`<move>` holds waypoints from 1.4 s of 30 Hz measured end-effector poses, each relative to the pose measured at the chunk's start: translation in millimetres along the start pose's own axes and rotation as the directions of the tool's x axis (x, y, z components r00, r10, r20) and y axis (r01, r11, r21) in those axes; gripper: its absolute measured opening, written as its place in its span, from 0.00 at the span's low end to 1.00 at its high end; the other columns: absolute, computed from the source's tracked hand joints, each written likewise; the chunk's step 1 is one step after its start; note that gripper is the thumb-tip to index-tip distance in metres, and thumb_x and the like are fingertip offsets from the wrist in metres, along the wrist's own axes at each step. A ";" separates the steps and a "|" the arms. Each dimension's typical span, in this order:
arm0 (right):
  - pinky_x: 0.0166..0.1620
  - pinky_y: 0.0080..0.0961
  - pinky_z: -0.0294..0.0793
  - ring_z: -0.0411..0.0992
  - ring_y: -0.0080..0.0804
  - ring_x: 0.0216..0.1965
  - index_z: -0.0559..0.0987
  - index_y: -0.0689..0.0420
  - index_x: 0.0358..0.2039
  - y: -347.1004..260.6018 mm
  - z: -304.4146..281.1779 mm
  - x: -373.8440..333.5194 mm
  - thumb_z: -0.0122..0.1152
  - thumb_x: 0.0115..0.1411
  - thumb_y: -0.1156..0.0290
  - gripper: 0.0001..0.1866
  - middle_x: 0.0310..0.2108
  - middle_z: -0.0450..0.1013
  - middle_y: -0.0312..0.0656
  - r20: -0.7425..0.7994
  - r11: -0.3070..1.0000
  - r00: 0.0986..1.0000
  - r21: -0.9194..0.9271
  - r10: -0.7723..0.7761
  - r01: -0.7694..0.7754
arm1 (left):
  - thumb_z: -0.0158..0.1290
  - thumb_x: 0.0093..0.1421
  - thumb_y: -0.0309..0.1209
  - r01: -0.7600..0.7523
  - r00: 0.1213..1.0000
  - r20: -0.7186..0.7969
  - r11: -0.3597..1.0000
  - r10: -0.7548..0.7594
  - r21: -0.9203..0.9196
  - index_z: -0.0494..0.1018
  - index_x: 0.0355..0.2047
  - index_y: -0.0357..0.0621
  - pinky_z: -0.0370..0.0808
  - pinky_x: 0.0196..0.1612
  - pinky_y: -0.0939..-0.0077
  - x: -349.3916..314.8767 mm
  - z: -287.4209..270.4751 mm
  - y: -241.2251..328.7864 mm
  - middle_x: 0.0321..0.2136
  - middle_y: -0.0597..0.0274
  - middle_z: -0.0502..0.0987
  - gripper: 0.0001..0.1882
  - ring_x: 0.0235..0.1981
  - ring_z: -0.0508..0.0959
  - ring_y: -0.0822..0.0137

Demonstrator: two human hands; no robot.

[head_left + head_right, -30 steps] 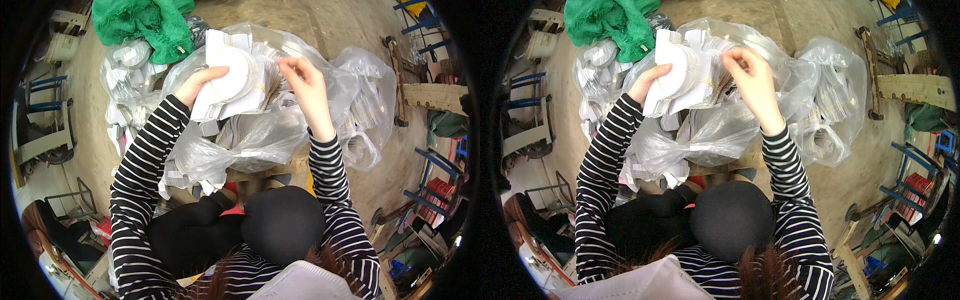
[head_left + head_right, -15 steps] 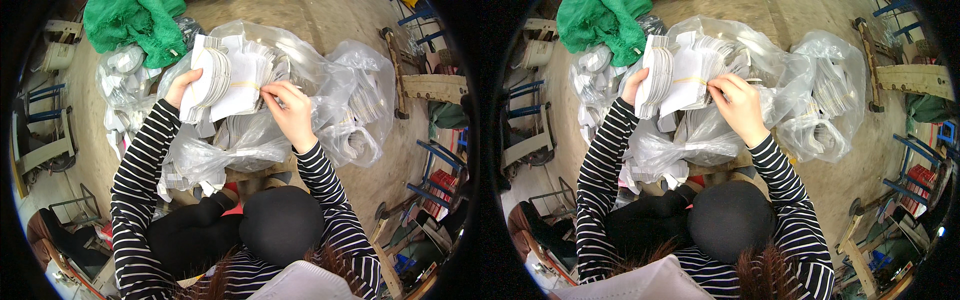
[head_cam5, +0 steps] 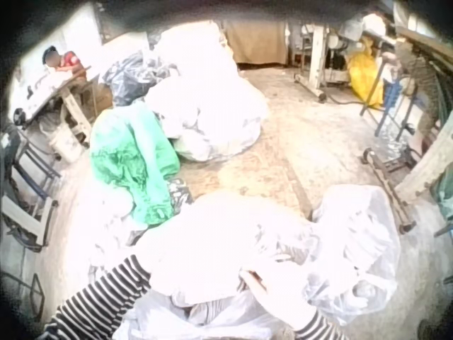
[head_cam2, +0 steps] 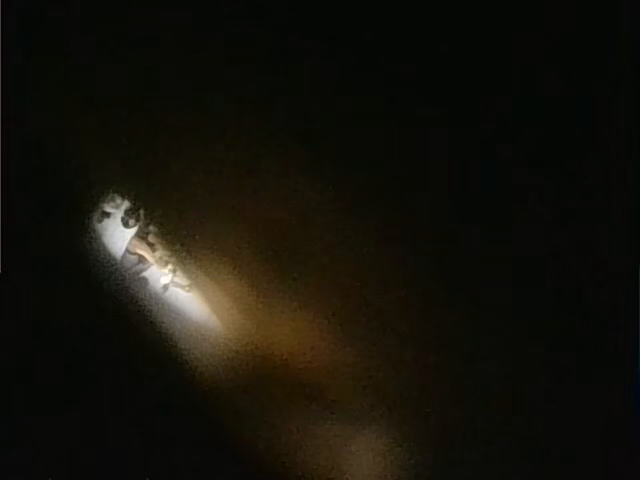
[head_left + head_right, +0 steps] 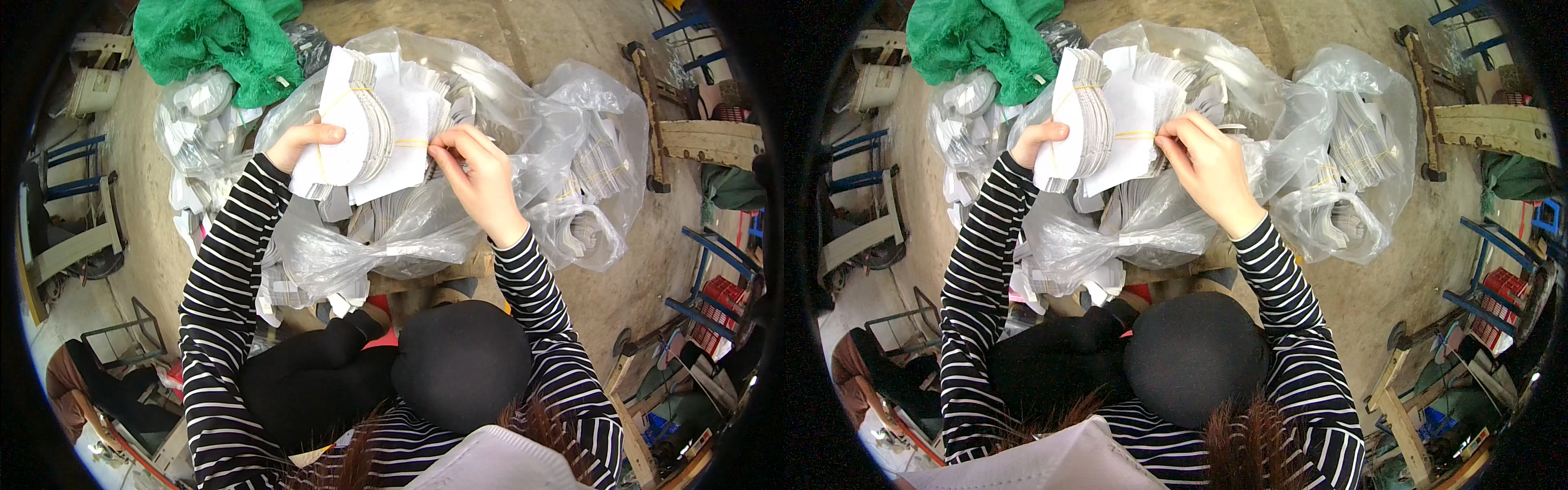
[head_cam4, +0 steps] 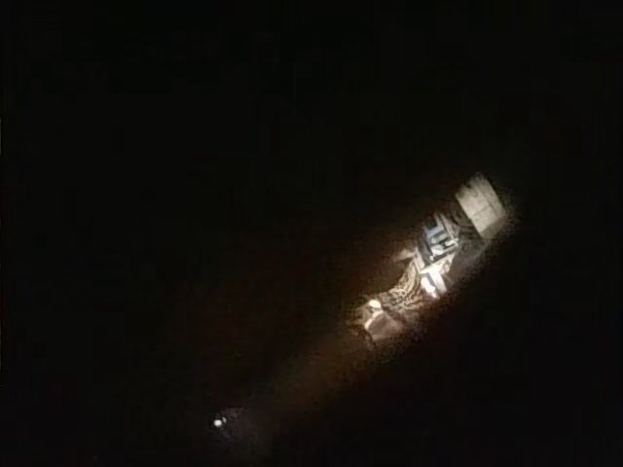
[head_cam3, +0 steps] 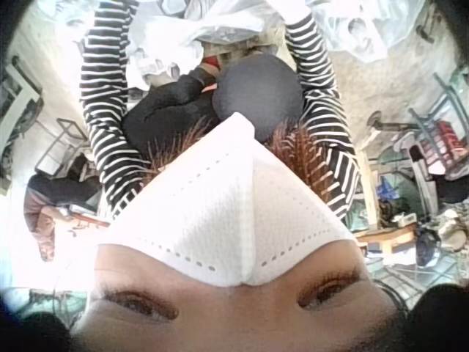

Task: The person sits on the floor and sorts through a large pile of white paper items, picking them up, separating them, and placing them into plastic bags. The person handles the items by hand, occasionally bundling them with rubber bands.

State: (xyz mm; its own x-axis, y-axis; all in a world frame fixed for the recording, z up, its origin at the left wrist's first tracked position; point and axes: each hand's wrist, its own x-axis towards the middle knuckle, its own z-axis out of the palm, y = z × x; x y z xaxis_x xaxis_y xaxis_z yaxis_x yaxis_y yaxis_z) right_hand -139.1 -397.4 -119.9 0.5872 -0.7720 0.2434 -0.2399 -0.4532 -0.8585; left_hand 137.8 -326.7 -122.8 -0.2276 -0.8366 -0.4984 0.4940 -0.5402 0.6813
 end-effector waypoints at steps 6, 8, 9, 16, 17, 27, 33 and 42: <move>0.35 0.22 0.66 0.63 0.27 0.30 0.73 0.65 0.33 6.6 -10.3 9.6 0.55 0.62 0.73 0.07 0.28 0.66 0.38 0.122 0.956 0.989 0.290 -0.089 0.051 | 0.63 0.54 0.37 0.015 0.998 0.048 0.975 -0.027 0.224 0.64 0.59 0.32 0.78 0.48 0.73 4.0 14.6 12.5 0.46 0.54 0.77 0.36 0.45 0.79 0.65; 0.36 0.20 0.63 0.62 0.24 0.29 0.74 0.64 0.34 7.4 -17.6 12.9 0.54 0.62 0.70 0.09 0.27 0.65 0.34 0.290 0.805 0.953 0.545 0.082 -0.236 | 0.63 0.54 0.37 0.029 0.998 0.044 0.961 -0.043 0.277 0.64 0.59 0.33 0.78 0.47 0.74 5.9 21.0 14.9 0.45 0.55 0.77 0.36 0.44 0.80 0.66; 0.36 0.18 0.62 0.61 0.22 0.28 0.75 0.64 0.34 3.8 -24.4 16.6 0.54 0.63 0.68 0.11 0.26 0.64 0.33 0.386 0.683 0.912 0.629 0.141 -0.372 | 0.64 0.53 0.38 0.090 0.989 0.079 0.938 -0.123 0.334 0.61 0.62 0.33 0.75 0.53 0.72 8.4 18.6 20.1 0.50 0.54 0.75 0.40 0.50 0.76 0.65; 0.35 0.19 0.64 0.59 0.19 0.23 0.77 0.63 0.40 -9.4 -46.3 52.7 0.49 0.68 0.57 0.20 0.21 0.62 0.27 0.524 0.324 0.785 0.719 0.330 -0.615 | 0.67 0.50 0.47 -0.135 0.985 0.170 0.693 0.019 0.708 0.48 0.68 0.32 0.59 0.65 0.64 17.5 44.8 23.4 0.62 0.46 0.59 0.56 0.64 0.60 0.53; 0.32 0.18 0.63 0.57 0.19 0.21 0.76 0.64 0.44 -16.0 -41.9 53.8 0.48 0.69 0.54 0.23 0.21 0.60 0.27 0.516 0.226 0.717 0.714 0.469 -0.662 | 0.67 0.50 0.46 -0.161 0.982 0.186 0.623 0.025 0.765 0.47 0.69 0.32 0.57 0.66 0.65 19.5 45.3 24.9 0.63 0.46 0.57 0.56 0.65 0.58 0.54; 0.18 0.14 0.51 0.48 0.11 0.11 0.75 0.60 0.51 -11.1 -53.9 62.9 0.53 0.69 0.60 0.18 0.11 0.55 0.21 0.518 0.352 0.819 0.739 0.247 -0.574 | 0.69 0.48 0.45 -0.259 0.966 0.252 0.350 0.064 0.901 0.44 0.67 0.35 0.52 0.67 0.63 34.0 70.2 24.5 0.59 0.45 0.56 0.58 0.66 0.55 0.52; 0.17 0.13 0.49 0.50 0.09 0.11 0.78 0.58 0.46 -30.8 -59.0 63.0 0.54 0.68 0.69 0.10 0.11 0.58 0.21 0.455 0.645 0.870 0.610 0.191 -0.460 | 0.71 0.46 0.43 -0.259 0.962 0.197 0.409 0.188 0.875 0.51 0.56 0.39 0.59 0.63 0.64 37.5 82.8 14.9 0.52 0.47 0.62 0.48 0.58 0.62 0.55; 0.27 0.21 0.70 0.70 0.21 0.21 0.79 0.60 0.40 -48.4 -51.1 9.5 0.49 0.60 0.84 0.12 0.26 0.75 0.37 0.377 0.980 0.926 0.190 -0.023 -0.053 | 0.72 0.46 0.32 -0.281 0.934 -0.011 0.754 0.357 0.593 0.50 0.48 0.44 0.69 0.54 0.68 35.8 72.0 -0.6 0.46 0.52 0.66 0.41 0.48 0.68 0.64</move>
State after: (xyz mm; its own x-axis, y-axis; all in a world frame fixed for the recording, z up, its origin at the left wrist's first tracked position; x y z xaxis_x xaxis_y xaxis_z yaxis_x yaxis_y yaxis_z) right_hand -161.4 -405.6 -52.9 0.8406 -0.5364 0.0749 -0.1198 -0.3189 -0.9402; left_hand 69.0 -362.9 -102.5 -0.0274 -0.9732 -0.2281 -0.0609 -0.2261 0.9722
